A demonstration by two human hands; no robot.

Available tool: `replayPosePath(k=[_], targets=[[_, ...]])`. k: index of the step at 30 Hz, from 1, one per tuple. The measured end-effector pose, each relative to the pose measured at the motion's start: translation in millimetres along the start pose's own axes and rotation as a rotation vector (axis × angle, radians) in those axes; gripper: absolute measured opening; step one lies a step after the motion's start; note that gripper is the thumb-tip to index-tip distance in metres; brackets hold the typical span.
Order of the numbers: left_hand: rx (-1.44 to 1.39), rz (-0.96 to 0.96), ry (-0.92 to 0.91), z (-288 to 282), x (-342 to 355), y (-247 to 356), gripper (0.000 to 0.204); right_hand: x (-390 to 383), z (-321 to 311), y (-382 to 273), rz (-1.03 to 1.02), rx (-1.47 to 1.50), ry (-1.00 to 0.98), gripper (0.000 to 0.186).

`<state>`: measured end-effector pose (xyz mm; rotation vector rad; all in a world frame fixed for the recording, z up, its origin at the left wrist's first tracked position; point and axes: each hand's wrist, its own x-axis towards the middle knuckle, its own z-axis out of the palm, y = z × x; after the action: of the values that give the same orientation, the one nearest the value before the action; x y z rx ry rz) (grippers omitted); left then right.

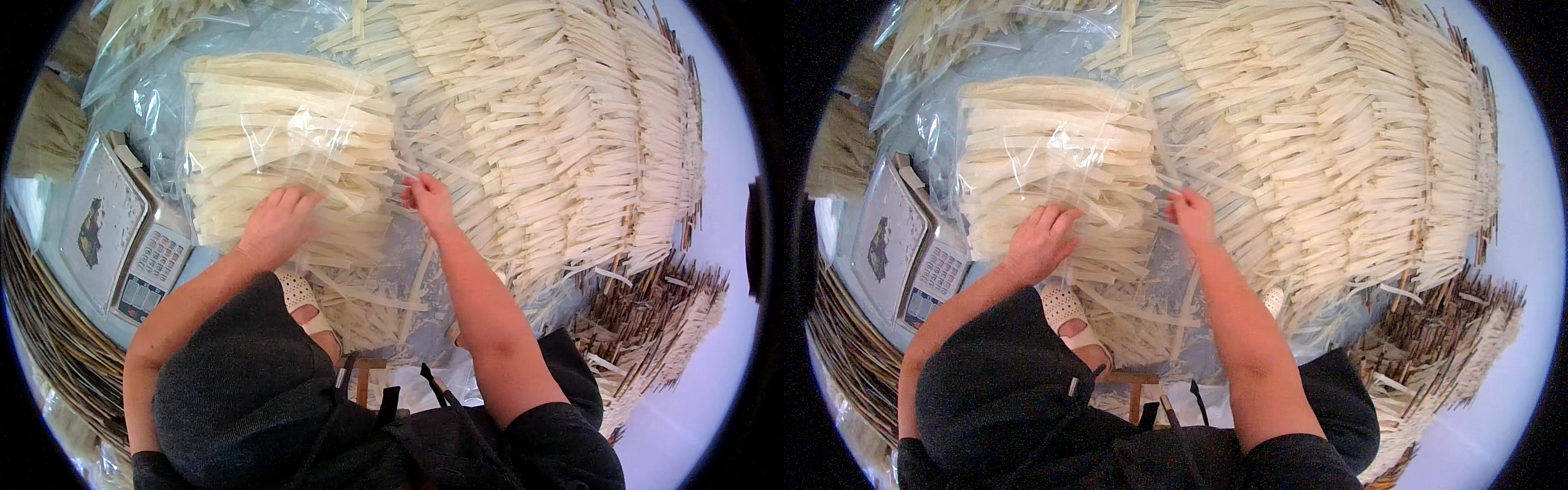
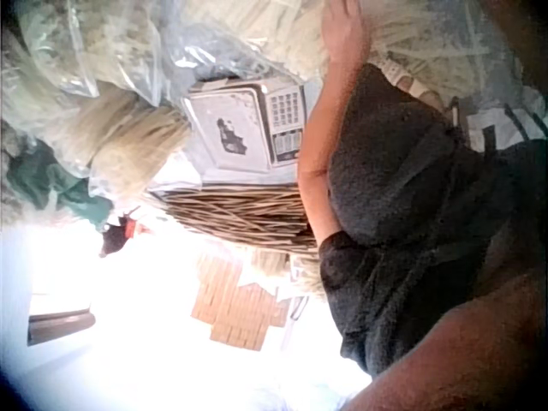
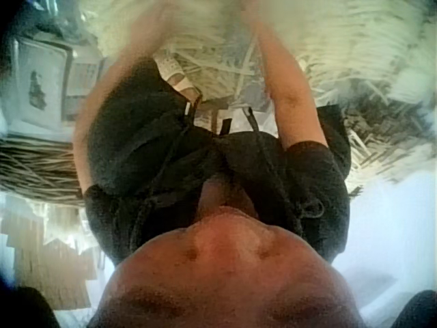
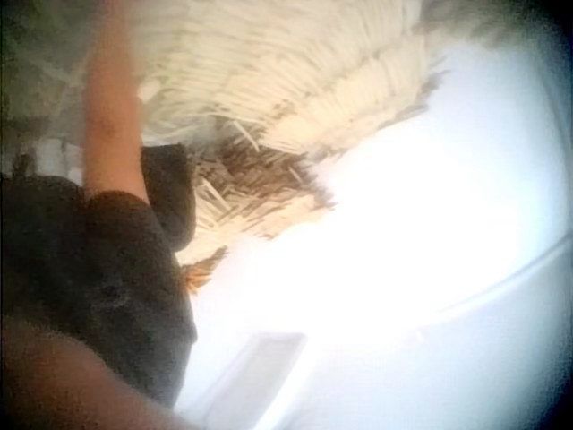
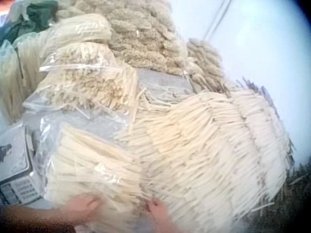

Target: The person gathers bundles of dried noodles from the floor, weighs them on a digital scale, and places them into plastic bags.

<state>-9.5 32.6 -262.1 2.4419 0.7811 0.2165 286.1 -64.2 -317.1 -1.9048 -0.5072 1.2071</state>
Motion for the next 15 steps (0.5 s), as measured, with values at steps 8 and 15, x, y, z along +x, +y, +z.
replayPosePath(k=[8,15], targets=[[-0.033,-0.102,0.045,2,-6,7,0.056,-75,-85,6,0.129,-0.371,0.0,0.03],[-0.265,-0.225,-0.048,7,-9,-3,0.056,-79,-81,19,-0.055,-0.457,0.041,0.033]])
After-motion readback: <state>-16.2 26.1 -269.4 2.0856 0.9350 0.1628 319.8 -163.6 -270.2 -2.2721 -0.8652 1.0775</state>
